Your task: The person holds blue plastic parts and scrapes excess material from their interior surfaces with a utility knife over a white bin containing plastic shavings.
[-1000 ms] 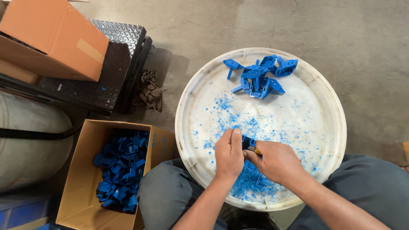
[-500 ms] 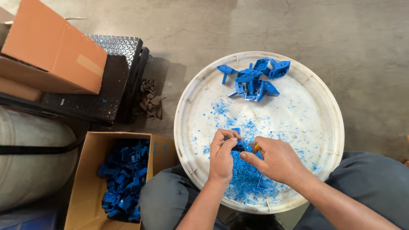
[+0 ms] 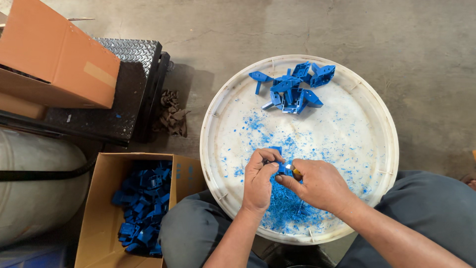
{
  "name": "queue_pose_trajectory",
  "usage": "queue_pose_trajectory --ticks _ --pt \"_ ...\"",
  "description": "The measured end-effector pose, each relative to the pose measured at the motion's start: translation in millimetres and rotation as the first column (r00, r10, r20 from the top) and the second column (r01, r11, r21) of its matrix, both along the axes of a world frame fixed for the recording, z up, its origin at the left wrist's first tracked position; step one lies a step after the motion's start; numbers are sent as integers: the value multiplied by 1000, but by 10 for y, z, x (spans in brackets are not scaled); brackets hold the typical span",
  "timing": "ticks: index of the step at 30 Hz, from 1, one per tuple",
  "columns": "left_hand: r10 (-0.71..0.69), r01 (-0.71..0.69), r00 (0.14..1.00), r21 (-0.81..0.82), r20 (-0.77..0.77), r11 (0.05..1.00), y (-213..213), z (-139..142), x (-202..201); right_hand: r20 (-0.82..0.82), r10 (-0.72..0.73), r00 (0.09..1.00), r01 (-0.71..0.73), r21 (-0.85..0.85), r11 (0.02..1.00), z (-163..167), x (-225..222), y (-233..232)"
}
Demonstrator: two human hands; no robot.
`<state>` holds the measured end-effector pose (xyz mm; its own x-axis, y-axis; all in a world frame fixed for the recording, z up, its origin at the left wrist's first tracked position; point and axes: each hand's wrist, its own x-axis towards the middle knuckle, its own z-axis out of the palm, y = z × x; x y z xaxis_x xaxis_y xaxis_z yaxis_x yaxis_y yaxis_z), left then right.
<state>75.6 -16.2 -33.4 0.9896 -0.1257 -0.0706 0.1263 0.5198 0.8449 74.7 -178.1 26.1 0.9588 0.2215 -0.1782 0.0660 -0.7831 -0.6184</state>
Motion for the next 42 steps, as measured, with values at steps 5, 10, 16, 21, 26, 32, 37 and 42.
queue_pose_trajectory --ticks 5,10,16,21,26,32,37,42 --pt "9 -10 1000 14 27 1000 1 -15 -1 -25 -10 1000 10 -13 1000 21 -5 18" --pt "11 -11 1000 -9 23 1000 -1 -28 -13 -24 -10 1000 9 -42 999 9 -14 28" --pt "26 -26 999 0 47 1000 -27 -37 -6 -3 8 1000 -8 -122 993 -55 -14 33" --pt "48 -47 998 -38 37 998 -46 -15 -2 29 -16 999 19 -93 995 -68 -12 20" --pt "115 -107 992 129 -60 986 -43 -9 6 33 -81 996 81 -12 997 8 8 -26" --pt "102 -81 982 132 -160 988 -82 -52 2 45 22 999 -23 22 999 107 -1 -29" --pt "79 -51 983 164 -166 985 -83 -66 -17 -9 61 998 -61 -33 998 146 -1 -23" --pt "88 -55 982 187 -170 981 -82 -56 -19 -22 40 999 -41 -61 997 155 -9 -10"
